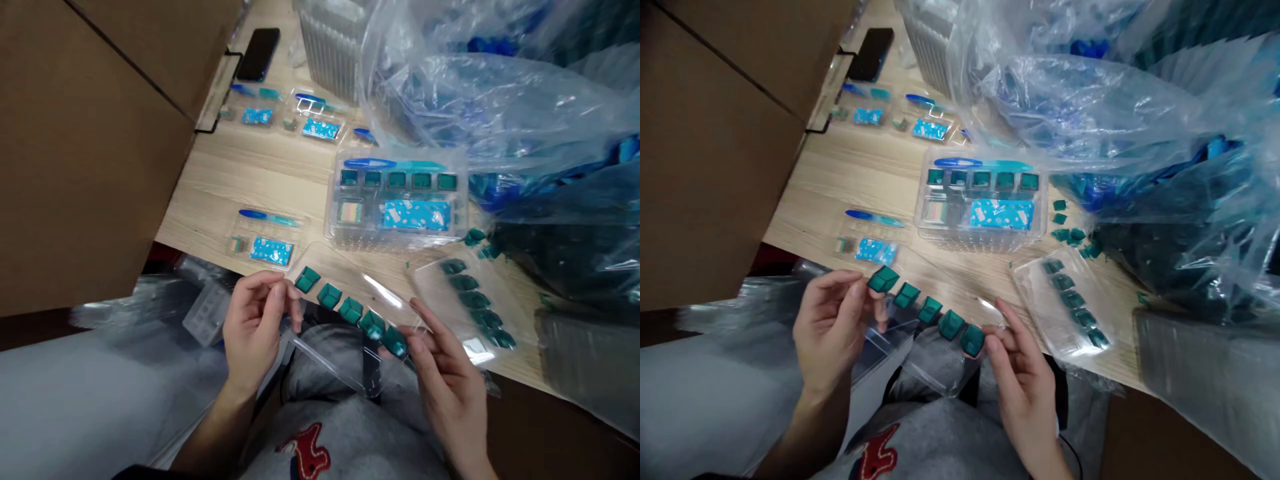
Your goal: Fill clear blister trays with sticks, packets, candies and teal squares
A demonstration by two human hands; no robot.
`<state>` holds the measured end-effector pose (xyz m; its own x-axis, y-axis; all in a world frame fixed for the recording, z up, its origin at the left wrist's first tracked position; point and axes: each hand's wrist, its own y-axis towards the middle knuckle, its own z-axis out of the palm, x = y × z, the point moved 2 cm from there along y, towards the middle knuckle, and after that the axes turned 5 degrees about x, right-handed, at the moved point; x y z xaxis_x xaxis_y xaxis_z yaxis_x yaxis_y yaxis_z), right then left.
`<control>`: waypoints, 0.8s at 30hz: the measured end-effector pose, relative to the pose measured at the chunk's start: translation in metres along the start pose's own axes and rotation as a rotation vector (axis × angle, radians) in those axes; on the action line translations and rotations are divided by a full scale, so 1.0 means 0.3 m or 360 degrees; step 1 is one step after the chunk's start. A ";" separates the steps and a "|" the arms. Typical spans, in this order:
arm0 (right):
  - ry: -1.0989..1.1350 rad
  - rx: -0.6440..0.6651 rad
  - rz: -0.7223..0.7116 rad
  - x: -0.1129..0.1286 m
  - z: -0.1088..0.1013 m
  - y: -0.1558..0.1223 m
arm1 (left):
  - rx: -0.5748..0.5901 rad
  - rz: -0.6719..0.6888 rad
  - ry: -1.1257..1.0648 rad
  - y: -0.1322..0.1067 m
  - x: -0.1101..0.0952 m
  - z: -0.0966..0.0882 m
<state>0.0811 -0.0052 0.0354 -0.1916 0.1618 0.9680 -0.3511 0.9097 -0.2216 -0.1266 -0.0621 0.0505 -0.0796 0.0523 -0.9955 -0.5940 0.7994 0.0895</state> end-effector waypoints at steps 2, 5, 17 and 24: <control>0.0221 -0.0012 0.0080 0.028 -0.006 0.000 | 0.0049 0.0110 0.0184 -0.010 -0.001 -0.006; 0.0472 0.0022 0.0085 0.058 -0.013 -0.005 | 0.0117 0.0393 0.0811 -0.026 -0.007 -0.013; 0.0519 0.0097 -0.0128 0.089 -0.029 -0.058 | 0.0959 0.1269 0.1202 -0.155 -0.067 0.173; 0.0357 -0.0121 -0.0153 0.027 -0.028 -0.013 | 0.0670 0.0471 0.0099 -0.136 -0.100 0.085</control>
<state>0.0887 -0.0042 0.0452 0.0507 0.1461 0.9880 -0.2865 0.9498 -0.1258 -0.0795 -0.0810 0.0758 -0.2506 0.2869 -0.9246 -0.1666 0.9281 0.3331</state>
